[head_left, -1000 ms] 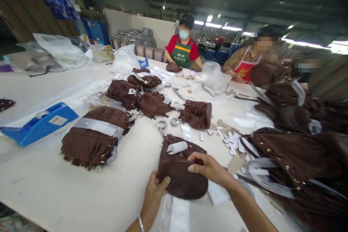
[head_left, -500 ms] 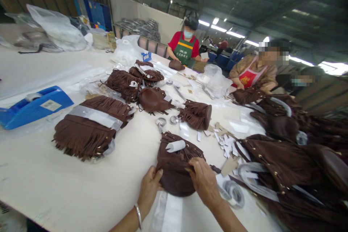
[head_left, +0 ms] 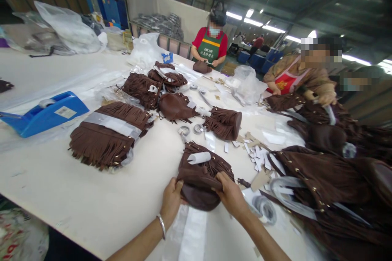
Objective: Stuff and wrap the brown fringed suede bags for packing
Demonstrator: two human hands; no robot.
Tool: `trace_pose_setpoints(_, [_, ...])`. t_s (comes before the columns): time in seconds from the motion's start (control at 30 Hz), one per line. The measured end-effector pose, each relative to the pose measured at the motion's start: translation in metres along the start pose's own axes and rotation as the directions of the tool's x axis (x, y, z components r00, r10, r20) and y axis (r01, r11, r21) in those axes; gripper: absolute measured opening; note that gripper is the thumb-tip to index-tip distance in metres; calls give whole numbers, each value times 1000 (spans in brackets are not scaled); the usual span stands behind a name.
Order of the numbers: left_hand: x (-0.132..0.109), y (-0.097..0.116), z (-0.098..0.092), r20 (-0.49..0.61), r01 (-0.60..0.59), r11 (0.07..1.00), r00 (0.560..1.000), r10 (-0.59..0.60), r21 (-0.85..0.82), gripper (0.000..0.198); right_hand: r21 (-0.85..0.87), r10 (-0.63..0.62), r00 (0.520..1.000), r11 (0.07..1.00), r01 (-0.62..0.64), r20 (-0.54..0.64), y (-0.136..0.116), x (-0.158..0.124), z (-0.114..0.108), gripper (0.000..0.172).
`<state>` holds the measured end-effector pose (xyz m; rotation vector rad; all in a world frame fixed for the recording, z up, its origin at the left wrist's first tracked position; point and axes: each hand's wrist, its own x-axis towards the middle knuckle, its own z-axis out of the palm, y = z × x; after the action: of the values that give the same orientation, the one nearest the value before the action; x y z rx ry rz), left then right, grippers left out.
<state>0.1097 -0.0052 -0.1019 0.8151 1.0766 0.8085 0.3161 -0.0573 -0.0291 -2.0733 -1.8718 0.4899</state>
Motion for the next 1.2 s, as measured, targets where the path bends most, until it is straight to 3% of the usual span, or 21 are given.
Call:
trace_pose_setpoints(0.17, [-2, 6, -5, 71, 88, 996, 994, -88, 10, 48, 77, -11, 999, 997, 15, -45, 7, 0, 5, 10])
trace_pose_setpoints(0.33, [-24, 14, -4, 225, 257, 966, 941, -254, 16, 53, 274, 69, 997, 960, -61, -20, 22, 5, -2, 13])
trace_pose_setpoints(0.47, [-30, 9, 4, 183, 278, 960, 945, -270, -23, 54, 300, 87, 996, 950, -82, -3, 24, 5, -3, 11])
trace_pose_setpoints(0.63, [-23, -2, 8, 93, 224, 974, 971, -220, -31, 56, 59, 19, 999, 998, -16, -49, 22, 1, 4, 10])
trace_pose_setpoints(0.77, [-23, -4, 7, 94, 205, 978, 975, -202, -28, 57, -202, -73, 992, 978, 52, -101, 19, -8, 14, 9])
trace_pose_setpoints(0.83, [-24, -5, 6, 101, 194, 981, 976, -191, -19, 56, -226, -75, 992, 973, 50, -102, 16, -13, 13, 10])
trace_pose_setpoints(0.9, [-23, -8, 6, 95, 174, 985, 980, -173, -5, 55, -143, -39, 997, 989, 29, -68, 10, -14, 4, 17])
trace_pose_setpoints(1.0, [-22, -14, 5, 88, 149, 989, 985, -150, 20, 52, 99, 7, 1000, 995, -7, 0, -4, -8, -21, 57])
trace_pose_setpoints(1.07, [-21, -15, 4, 100, 142, 989, 984, -145, 31, 49, 256, -5, 1000, 967, -4, 31, -16, 3, -36, 72])
trace_pose_setpoints(1.13, [-23, -14, 3, 119, 144, 989, 982, -148, 34, 48, 315, -30, 998, 949, 11, 56, -27, 13, -44, 62])
trace_pose_setpoints(1.2, [-25, -9, 1, 146, 153, 988, 977, -154, 18, 48, 226, -37, 998, 974, 27, 41, -35, 20, -42, 47])
